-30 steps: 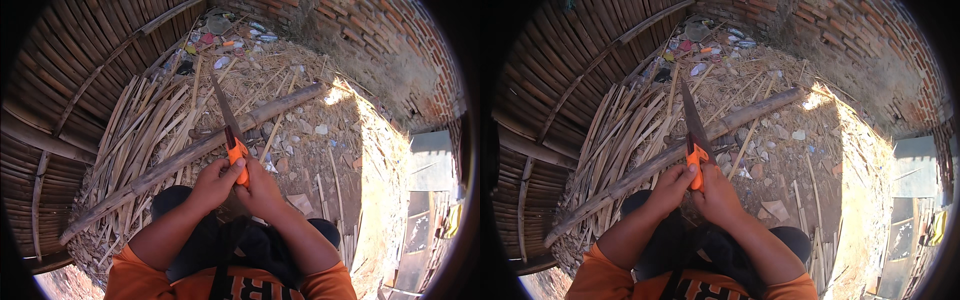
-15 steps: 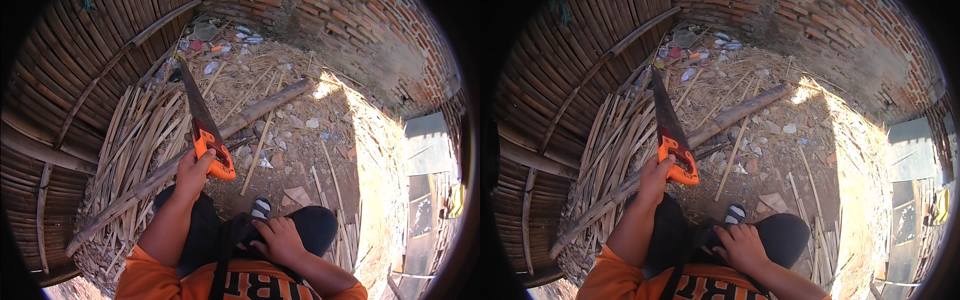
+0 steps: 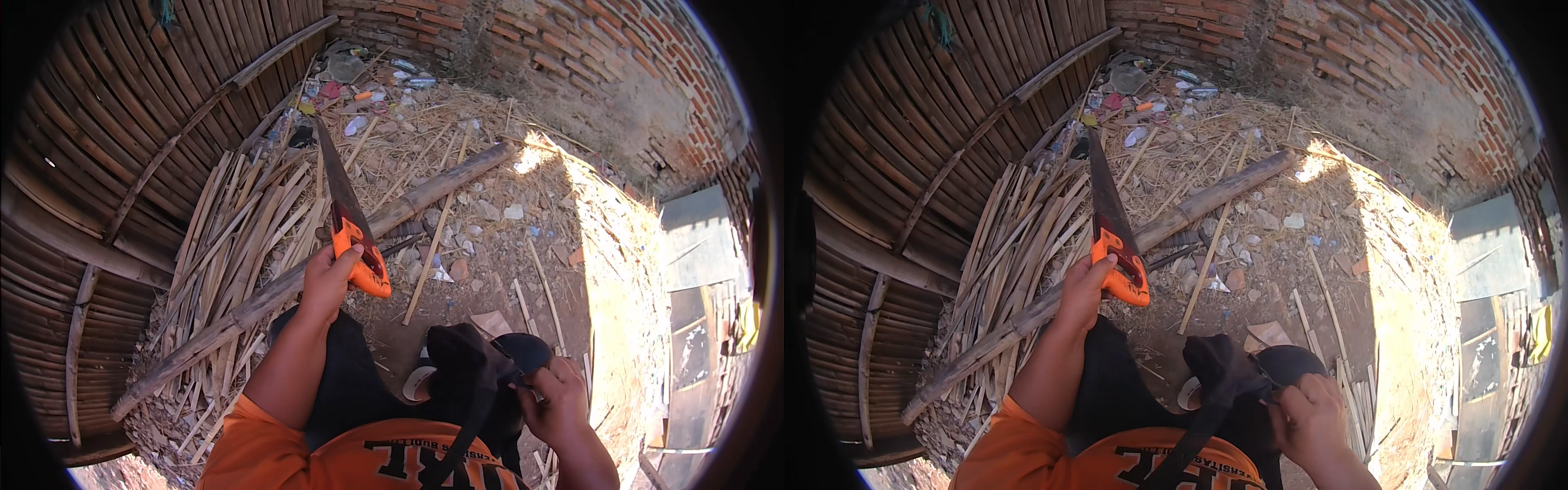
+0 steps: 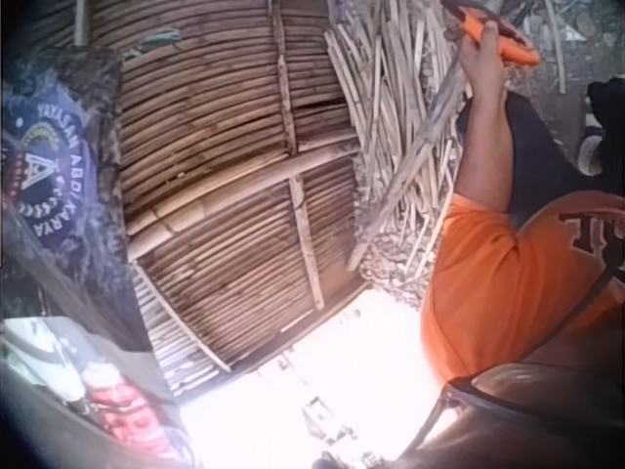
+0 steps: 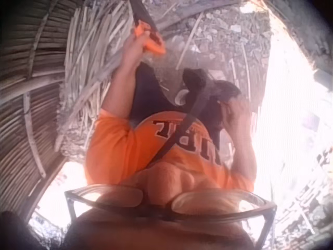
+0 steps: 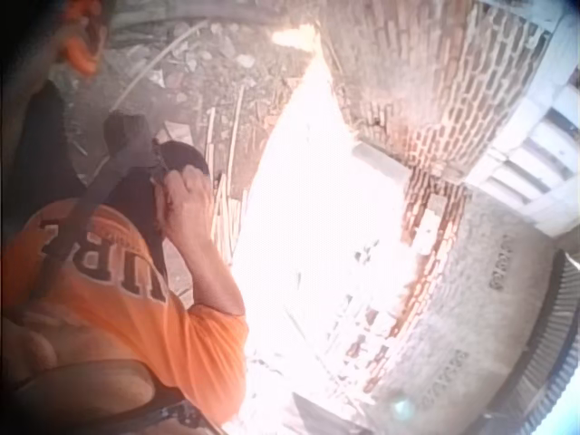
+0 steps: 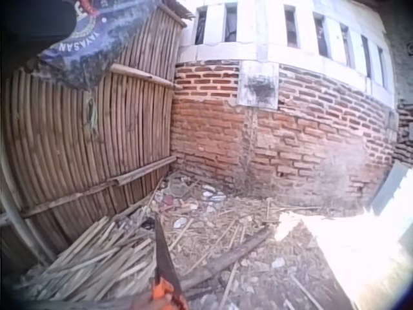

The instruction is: The person picks up a wooden log and saws a section off using a hand saw while sitting on the ground.

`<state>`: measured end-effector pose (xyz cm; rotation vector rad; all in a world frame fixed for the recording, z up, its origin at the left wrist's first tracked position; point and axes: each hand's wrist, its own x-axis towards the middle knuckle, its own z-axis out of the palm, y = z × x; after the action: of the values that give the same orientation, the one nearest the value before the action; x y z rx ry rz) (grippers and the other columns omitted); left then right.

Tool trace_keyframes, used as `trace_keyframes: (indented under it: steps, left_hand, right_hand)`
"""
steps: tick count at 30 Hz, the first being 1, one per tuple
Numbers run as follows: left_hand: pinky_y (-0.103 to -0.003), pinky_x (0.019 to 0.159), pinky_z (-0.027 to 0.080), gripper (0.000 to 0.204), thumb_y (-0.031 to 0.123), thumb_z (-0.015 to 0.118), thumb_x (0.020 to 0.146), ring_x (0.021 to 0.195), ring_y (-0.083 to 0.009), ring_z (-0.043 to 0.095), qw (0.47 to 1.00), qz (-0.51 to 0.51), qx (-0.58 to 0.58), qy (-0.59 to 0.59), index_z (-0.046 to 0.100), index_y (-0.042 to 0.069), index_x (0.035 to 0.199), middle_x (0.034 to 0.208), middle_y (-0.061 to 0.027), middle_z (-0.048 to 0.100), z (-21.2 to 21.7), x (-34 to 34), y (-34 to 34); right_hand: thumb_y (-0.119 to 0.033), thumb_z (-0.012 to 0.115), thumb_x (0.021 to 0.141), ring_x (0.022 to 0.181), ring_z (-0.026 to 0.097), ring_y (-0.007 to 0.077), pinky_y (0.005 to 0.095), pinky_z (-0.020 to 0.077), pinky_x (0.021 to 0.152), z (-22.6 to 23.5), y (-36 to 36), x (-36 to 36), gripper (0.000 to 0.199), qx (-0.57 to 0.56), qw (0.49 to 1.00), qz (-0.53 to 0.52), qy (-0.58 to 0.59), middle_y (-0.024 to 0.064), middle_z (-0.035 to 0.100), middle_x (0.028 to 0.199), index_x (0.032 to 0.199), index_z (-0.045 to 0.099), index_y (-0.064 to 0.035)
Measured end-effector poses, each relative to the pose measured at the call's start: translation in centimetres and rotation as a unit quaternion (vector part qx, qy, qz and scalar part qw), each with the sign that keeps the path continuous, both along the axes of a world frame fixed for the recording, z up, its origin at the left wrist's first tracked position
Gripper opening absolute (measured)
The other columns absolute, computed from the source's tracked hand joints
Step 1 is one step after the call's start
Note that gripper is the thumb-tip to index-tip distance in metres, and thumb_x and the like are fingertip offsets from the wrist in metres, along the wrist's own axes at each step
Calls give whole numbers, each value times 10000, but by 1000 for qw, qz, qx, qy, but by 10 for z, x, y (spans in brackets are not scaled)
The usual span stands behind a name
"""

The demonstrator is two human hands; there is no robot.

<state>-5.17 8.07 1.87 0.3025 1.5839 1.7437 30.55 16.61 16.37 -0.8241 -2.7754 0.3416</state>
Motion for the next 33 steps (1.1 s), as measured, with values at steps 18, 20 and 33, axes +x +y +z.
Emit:
trace_keyframes:
  steps: [18,20,33]
  left_hand:
    - [-272,773,529,258,177,698,997,870,-91,657,994,-78,74,-31,677,29,1207,1028,-22,702,8,14,-16]
    - [-274,810,528,250,152,681,1002,920,-100,662,994,-85,68,-14,675,20,1215,1058,-33,705,5,18,-20]
    - [-262,807,527,270,168,728,984,910,-87,646,991,-114,64,-8,665,5,1190,1078,-44,704,21,60,-11]
  right_hand:
    - [-192,703,864,715,677,453,557,540,631,49,-107,146,176,-166,904,-283,-274,235,688,804,902,625,-39]
    - [-185,697,860,727,679,448,553,540,635,29,-113,149,170,-228,890,-256,-301,233,691,819,892,618,-38]
    - [-75,856,654,888,640,349,430,503,793,30,-38,65,324,-208,965,-129,-89,139,638,842,900,648,-42]
